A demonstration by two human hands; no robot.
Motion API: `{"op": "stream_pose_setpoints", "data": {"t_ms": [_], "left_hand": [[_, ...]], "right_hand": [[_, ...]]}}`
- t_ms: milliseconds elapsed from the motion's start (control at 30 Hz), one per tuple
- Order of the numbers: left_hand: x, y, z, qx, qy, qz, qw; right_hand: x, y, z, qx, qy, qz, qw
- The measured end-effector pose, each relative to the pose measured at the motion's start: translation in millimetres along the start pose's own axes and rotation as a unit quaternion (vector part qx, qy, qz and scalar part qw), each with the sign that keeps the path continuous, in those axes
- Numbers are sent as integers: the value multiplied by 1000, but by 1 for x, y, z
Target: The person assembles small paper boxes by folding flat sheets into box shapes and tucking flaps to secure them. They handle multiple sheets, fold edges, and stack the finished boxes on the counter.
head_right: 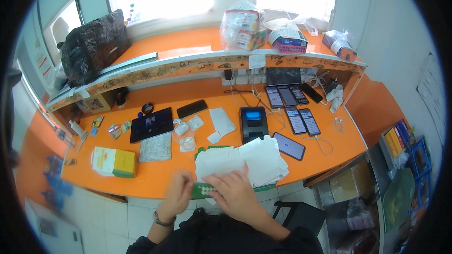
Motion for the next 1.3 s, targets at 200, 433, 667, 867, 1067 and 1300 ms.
{"op": "stream_pose_setpoints", "data": {"t_ms": [200, 433, 667, 867, 1067, 1300], "left_hand": [[49, 7, 45, -137, 182, 152, 962], [61, 4, 53, -202, 71, 133, 968], [3, 5, 2, 90, -123, -66, 986], [26, 15, -26, 256, -12, 23, 966], [41, 17, -30, 261, 17, 129, 956], [20, 16, -45, 336, -35, 61, 939]], "right_hand": [[-23, 5, 4, 68, 35, -23, 997], [-35, 14, -19, 158, -164, 2, 974], [-43, 13, -17, 136, -208, -79, 965], [-40, 17, -13, 158, -199, -49, 966], [-37, 21, -13, 168, -241, -41, 955], [-20, 22, -14, 79, -88, 62, 991]]}}
Point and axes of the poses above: each hand's wrist, its own y-axis away from the middle knuckle, its own z-axis out of the back of the hand, x = y × z, the point moved 6 cm from there along -y, towards the middle knuckle, and after that the axes turned 4 degrees about y, right-handed, at the moved point
